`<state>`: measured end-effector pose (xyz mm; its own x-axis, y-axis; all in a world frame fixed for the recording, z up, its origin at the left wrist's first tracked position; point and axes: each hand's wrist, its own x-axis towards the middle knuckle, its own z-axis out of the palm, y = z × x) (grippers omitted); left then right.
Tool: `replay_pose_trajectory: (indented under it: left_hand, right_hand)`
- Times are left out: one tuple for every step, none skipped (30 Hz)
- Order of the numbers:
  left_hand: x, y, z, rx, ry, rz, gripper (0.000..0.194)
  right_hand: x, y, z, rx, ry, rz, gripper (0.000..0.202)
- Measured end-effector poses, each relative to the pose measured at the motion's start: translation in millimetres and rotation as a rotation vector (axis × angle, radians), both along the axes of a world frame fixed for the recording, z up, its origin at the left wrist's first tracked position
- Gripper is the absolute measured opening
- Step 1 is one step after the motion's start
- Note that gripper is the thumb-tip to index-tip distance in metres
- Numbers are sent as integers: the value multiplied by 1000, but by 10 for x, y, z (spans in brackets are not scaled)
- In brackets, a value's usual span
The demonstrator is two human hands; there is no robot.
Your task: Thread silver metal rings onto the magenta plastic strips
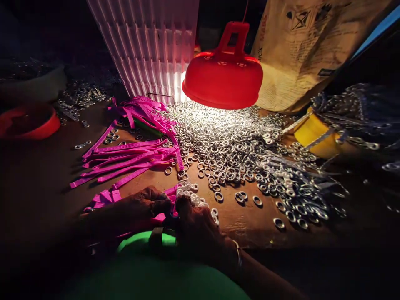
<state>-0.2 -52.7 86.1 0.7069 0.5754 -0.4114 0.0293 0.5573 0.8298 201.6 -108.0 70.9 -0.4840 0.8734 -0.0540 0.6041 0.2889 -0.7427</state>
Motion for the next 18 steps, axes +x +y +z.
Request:
replay_pose_trajectory:
  left_hand:
    - [10,-55,-20,-39,-33,10,45]
    - [15,-104,-33,-57,-37,11,46]
    - [16,-147,-38,-54,-17,15,47]
    - [14,-184,-35,-34,4,27,47]
    - [10,-216,-27,-11,23,48,47]
    - [7,-242,-16,1,35,81,46]
    - [4,-264,-6,-12,35,118,45]
    - [1,-280,2,-53,28,147,45]
    - [-2,-291,6,-114,17,166,46]
    - [-7,-297,5,-184,11,179,45]
    - [-13,-298,-1,-252,9,176,45]
    - [-22,-296,-12,-309,7,167,44]
    - [-33,-292,-26,-342,6,149,43]
    - [-44,-288,-42,-351,4,127,42]
    - [-54,-286,-59,-346,-7,100,43]
    - [-62,-287,-74,-332,-23,74,43]
    - [-66,-292,-86,-318,-36,64,43]
    - [-66,-302,-92,-308,-40,63,43]
  right_hand:
    - [-12,-18,-1,37,-51,10,16]
    - [-25,-28,-3,89,-86,30,17]
    - [-39,-31,-9,115,-91,51,19]
    - [-52,-29,-18,116,-69,65,20]
    - [-62,-21,-31,97,-36,68,21]
    - [-68,-10,-45,58,1,67,22]
    - [-67,5,-58,12,43,70,25]
    - [-59,21,-67,-33,82,83,27]
    - [-43,38,-68,-67,113,114,32]
    - [-21,53,-59,-78,149,156,37]
    - [6,65,-42,-74,184,204,42]
    - [35,73,-19,-65,211,249,48]
    - [62,76,7,-60,222,281,53]
    - [84,73,32,-68,212,298,55]
    - [101,65,50,-90,185,302,55]
    - [110,51,59,-123,141,292,54]
    - [112,32,58,-156,99,276,53]
    - [109,9,47,-179,77,255,52]
